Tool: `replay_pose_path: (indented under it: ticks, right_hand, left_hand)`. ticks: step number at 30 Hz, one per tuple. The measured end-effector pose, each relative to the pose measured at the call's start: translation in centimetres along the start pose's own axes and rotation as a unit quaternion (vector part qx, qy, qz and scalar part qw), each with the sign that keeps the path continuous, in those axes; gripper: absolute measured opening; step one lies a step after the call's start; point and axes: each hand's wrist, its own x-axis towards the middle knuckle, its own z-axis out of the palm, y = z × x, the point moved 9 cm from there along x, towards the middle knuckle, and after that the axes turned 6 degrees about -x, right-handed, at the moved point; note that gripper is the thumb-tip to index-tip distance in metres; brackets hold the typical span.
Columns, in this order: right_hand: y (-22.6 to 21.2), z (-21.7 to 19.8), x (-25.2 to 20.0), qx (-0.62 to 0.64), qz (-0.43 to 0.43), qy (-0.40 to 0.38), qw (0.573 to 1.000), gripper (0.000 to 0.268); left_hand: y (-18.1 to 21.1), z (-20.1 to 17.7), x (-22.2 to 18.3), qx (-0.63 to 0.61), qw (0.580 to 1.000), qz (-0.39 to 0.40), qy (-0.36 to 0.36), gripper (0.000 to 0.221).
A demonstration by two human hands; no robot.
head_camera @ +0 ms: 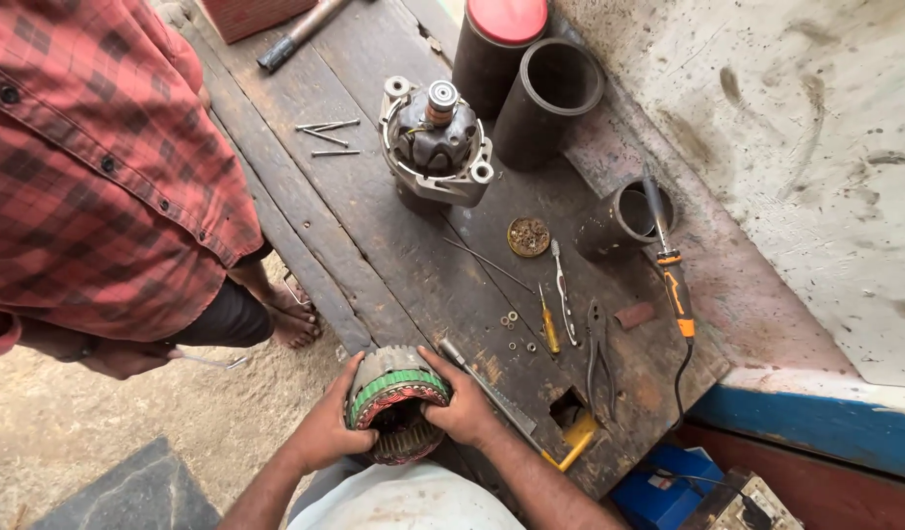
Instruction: Disassembling and inspecting the internal components of a vehicle alternator.
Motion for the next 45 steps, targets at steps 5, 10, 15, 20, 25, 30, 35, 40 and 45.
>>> replay_pose_path:
  ticks: [5, 10, 15, 20, 25, 30, 35, 40, 45]
  right_hand:
    - [-0.1, 0.0, 0.4, 0.0, 0.029, 0.009, 1.0, 0.089]
    - [1.2, 0.1, 0.5, -0.071, 0.016, 0.058, 0.996, 0.078]
    - [-3.4, -0.8, -1.5, -0.168, -0.038, 0.153, 0.973, 0.086]
    - [-5.4, 2.6, -1.8, -0.446, -0.15, 0.117, 0.875, 0.153]
    - [-3.7, 3.7, -2.0, -0.44, -0.205, 0.127, 0.865, 0.148]
    - [-5.2, 3.0, -2.2, -0.425, -0.231, 0.127, 0.866, 0.146]
    - [-5.4, 3.4, -1.7, -0.406, -0.29, 0.104, 0.86, 0.132]
    - [-6.1, 3.0, -1.5, -0.404, -0.303, 0.116, 0.855, 0.125]
    - [-5.5, 3.2, -1.5, -0.397, -0.312, 0.109, 0.856, 0.124]
  left_hand:
    - [0.3, 0.1, -0.1, -0.094, 0.995, -0.035, -0.029, 0.13]
    - [0.0, 0.2, 0.4, -0.169, 0.984, -0.036, -0.032, 0.125]
    - [0.5, 0.7, 1.4, -0.218, 0.974, -0.059, -0.003, 0.124]
    - [2.1, 0.9, 1.5, 0.002, 0.996, -0.091, 0.016, 0.127]
    - [1.4, 0.4, 3.1, -0.056, 0.994, -0.089, 0.042, 0.115]
    - [2.3, -0.3, 3.7, -0.021, 0.999, 0.005, 0.035, 0.105]
    - [2.1, -0.5, 4.3, -0.035, 0.999, -0.018, -0.035, 0.104]
    - [2.3, -0.7, 4.8, 0.002, 0.998, 0.004, -0.065, 0.106]
    - [3.4, -0.6, 5.0, 0.023, 0.995, 0.048, -0.086, 0.108]
